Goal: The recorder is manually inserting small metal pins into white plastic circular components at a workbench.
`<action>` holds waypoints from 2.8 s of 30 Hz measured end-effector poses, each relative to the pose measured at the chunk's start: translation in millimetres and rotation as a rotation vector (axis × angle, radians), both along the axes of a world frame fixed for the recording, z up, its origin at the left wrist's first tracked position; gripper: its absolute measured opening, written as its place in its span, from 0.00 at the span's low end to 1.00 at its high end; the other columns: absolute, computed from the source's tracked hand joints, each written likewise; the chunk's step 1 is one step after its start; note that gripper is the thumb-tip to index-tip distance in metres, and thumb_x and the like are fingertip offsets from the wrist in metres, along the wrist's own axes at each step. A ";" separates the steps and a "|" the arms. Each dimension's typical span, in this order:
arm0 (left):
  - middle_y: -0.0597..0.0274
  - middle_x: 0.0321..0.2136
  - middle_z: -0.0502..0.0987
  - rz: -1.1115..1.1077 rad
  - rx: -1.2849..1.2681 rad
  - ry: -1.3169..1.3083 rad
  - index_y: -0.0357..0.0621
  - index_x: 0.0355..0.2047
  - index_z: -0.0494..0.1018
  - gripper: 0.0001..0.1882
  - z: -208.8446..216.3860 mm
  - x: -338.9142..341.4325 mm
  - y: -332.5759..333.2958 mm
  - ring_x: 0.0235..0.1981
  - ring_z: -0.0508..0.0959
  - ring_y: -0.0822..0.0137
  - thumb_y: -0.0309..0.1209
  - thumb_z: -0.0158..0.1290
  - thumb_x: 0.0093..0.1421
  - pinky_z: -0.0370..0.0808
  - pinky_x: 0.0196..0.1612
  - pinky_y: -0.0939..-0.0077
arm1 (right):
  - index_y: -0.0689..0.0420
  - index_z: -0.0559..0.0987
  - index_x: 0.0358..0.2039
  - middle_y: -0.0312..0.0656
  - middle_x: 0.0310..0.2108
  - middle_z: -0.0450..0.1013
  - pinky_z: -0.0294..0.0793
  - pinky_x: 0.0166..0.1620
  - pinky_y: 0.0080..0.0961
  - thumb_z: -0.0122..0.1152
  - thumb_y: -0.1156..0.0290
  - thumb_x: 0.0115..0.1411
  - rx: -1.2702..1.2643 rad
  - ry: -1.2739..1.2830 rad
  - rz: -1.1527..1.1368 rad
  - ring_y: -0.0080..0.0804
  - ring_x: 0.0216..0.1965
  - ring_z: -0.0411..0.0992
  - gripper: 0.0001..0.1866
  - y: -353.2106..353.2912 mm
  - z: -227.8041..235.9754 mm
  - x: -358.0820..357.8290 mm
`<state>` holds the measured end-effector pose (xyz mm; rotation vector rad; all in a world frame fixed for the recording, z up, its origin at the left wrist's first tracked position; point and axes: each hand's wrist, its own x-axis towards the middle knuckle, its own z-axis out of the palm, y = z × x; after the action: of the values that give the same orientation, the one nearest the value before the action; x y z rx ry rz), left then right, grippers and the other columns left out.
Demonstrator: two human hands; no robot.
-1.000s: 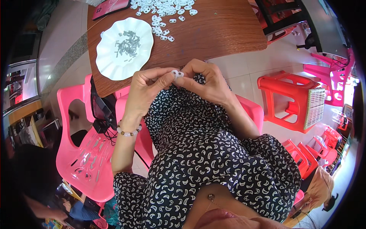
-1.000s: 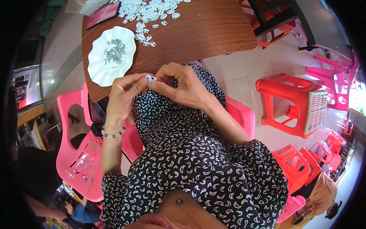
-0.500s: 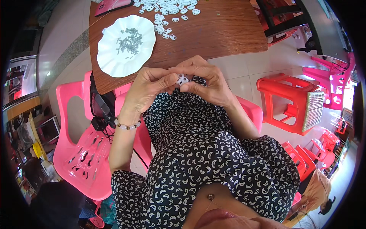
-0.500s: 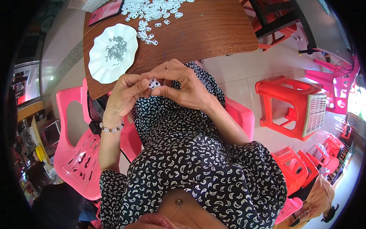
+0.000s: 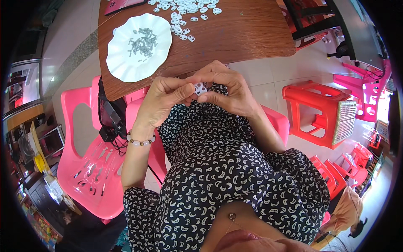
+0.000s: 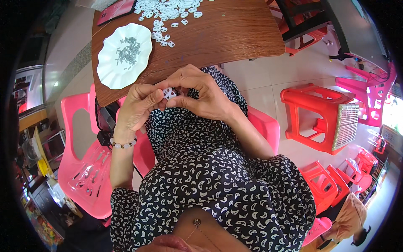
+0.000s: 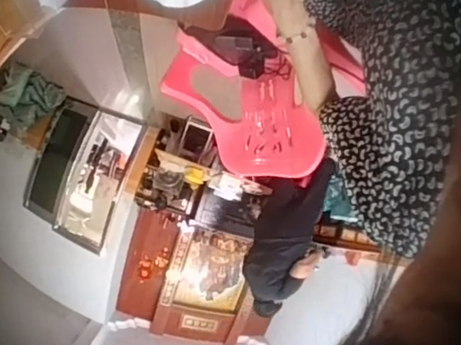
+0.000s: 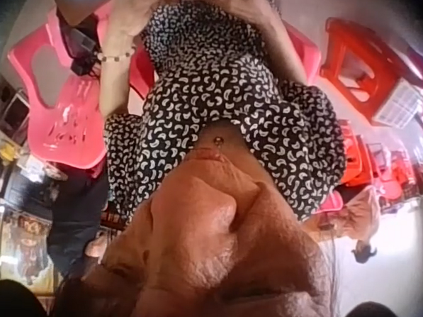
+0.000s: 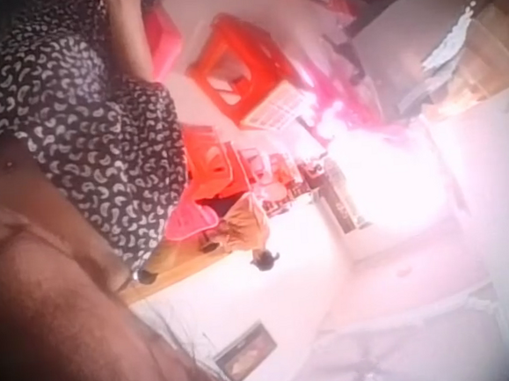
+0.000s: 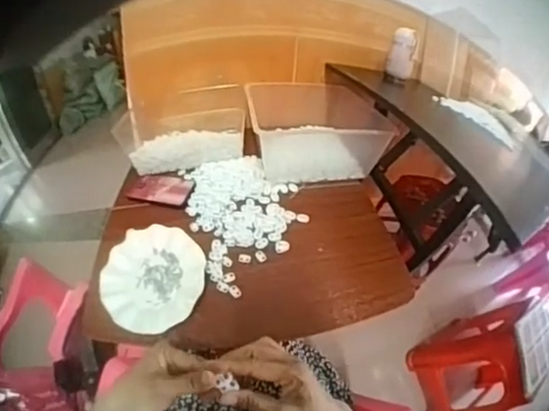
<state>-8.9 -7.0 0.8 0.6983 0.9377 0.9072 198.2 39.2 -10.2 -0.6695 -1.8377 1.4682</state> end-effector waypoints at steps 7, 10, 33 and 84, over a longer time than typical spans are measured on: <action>0.62 0.22 0.78 -0.052 0.084 0.133 0.33 0.33 0.81 0.11 6.9 -2.4 2.5 0.23 0.74 0.76 0.32 0.61 0.57 0.71 0.28 0.82 | 0.56 0.80 0.48 0.39 0.44 0.75 0.68 0.49 0.30 0.70 0.63 0.51 -0.100 0.038 0.033 0.32 0.46 0.69 0.23 -4.4 -0.1 -1.2; 0.63 0.22 0.78 -0.057 0.088 0.155 0.33 0.33 0.81 0.11 9.1 -2.5 2.4 0.22 0.74 0.76 0.31 0.61 0.57 0.71 0.28 0.83 | 0.55 0.80 0.49 0.40 0.46 0.75 0.68 0.51 0.31 0.69 0.63 0.52 0.008 0.045 0.012 0.32 0.47 0.69 0.24 -6.1 -4.3 -4.0; 0.61 0.24 0.79 -0.047 -0.055 0.017 0.34 0.31 0.81 0.11 14.1 7.1 -8.4 0.22 0.75 0.77 0.32 0.62 0.57 0.73 0.27 0.85 | 0.65 0.77 0.50 0.45 0.40 0.79 0.68 0.52 0.32 0.65 0.59 0.56 -0.130 0.222 0.002 0.32 0.43 0.72 0.26 -21.7 -9.8 -7.5; 0.63 0.24 0.79 0.114 -0.015 0.130 0.35 0.34 0.80 0.13 1.1 21.8 -3.5 0.23 0.71 0.80 0.35 0.57 0.62 0.69 0.27 0.86 | 0.60 0.73 0.56 0.36 0.38 0.73 0.70 0.49 0.20 0.53 0.72 0.65 -0.392 0.326 0.148 0.21 0.41 0.70 0.19 -2.2 -33.6 -4.7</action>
<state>12.9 -10.6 1.9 0.7028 1.1073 0.9628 193.5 37.0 -43.7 -0.4448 -1.3884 1.9352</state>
